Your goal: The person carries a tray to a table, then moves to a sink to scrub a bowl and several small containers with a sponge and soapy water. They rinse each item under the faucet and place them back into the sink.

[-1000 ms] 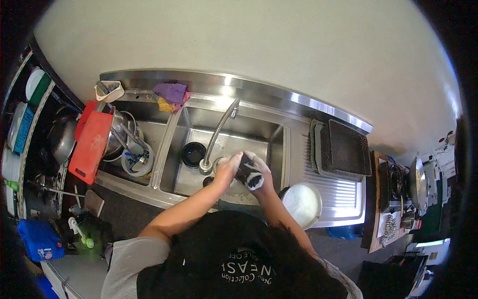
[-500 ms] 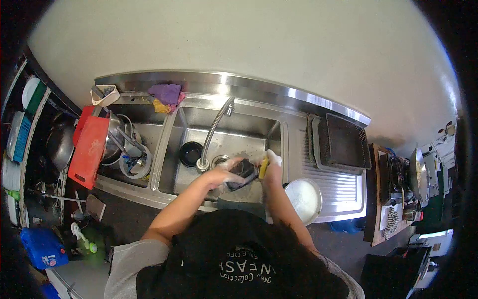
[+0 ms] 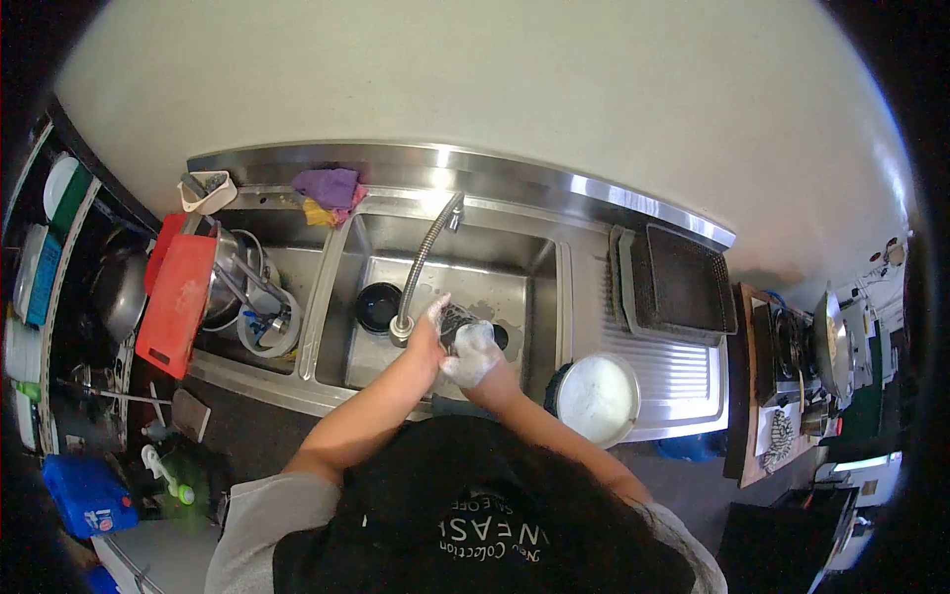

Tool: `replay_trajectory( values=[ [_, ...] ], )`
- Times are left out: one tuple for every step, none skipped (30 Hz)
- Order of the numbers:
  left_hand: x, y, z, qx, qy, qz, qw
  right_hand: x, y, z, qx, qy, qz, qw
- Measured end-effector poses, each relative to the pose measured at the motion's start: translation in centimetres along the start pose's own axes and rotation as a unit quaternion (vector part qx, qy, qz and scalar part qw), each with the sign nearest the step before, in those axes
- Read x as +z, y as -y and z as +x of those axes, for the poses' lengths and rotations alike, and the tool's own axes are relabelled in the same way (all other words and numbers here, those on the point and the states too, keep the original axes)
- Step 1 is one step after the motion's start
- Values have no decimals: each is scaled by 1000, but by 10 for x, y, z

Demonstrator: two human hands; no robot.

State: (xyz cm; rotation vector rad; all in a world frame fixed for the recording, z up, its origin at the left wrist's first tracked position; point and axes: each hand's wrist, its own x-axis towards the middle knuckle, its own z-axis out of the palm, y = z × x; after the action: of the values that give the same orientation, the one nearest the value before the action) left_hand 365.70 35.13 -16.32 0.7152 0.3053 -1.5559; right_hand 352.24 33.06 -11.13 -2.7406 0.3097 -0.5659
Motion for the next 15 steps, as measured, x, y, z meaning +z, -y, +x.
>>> replay_trajectory(
  values=[
    [7,0,-5,-5,-12,-4,1000,9,-7,-7,0,21,-16,1000],
    [15,2,-10,-11,-23,-8,1000,3,-4,-5,0,42,-31,999],
    [19,3,-13,-17,-35,-11,999,0,-2,-4,1,63,-46,997],
    [15,2,-10,-26,-12,4,1000,2,-2,-2,6,7,15,1000],
    [13,3,-8,1,18,24,1000,4,-1,2,11,-49,75,996],
    [12,3,-6,29,47,43,998,5,-1,5,17,-105,136,985],
    [10,4,-5,56,76,62,994,1,-1,6,134,-89,276,948],
    [16,7,-12,71,71,42,994,-8,1,8,246,-68,407,877],
    [28,10,-25,86,65,21,994,-13,1,10,350,-44,524,775],
    [34,12,-32,100,59,1,993,-9,-1,13,376,-117,753,527],
    [34,14,-30,108,93,-4,990,-10,1,14,368,-140,774,496],
    [33,15,-29,115,127,-10,985,-13,5,16,360,-163,793,463],
    [32,17,-27,121,160,-16,980,-15,7,16,352,-185,810,430],
    [37,17,-29,114,137,-37,983,-12,6,13,388,-173,773,471],
    [40,14,-30,105,132,-36,985,-1,1,7,297,-196,648,674]
  ],
)
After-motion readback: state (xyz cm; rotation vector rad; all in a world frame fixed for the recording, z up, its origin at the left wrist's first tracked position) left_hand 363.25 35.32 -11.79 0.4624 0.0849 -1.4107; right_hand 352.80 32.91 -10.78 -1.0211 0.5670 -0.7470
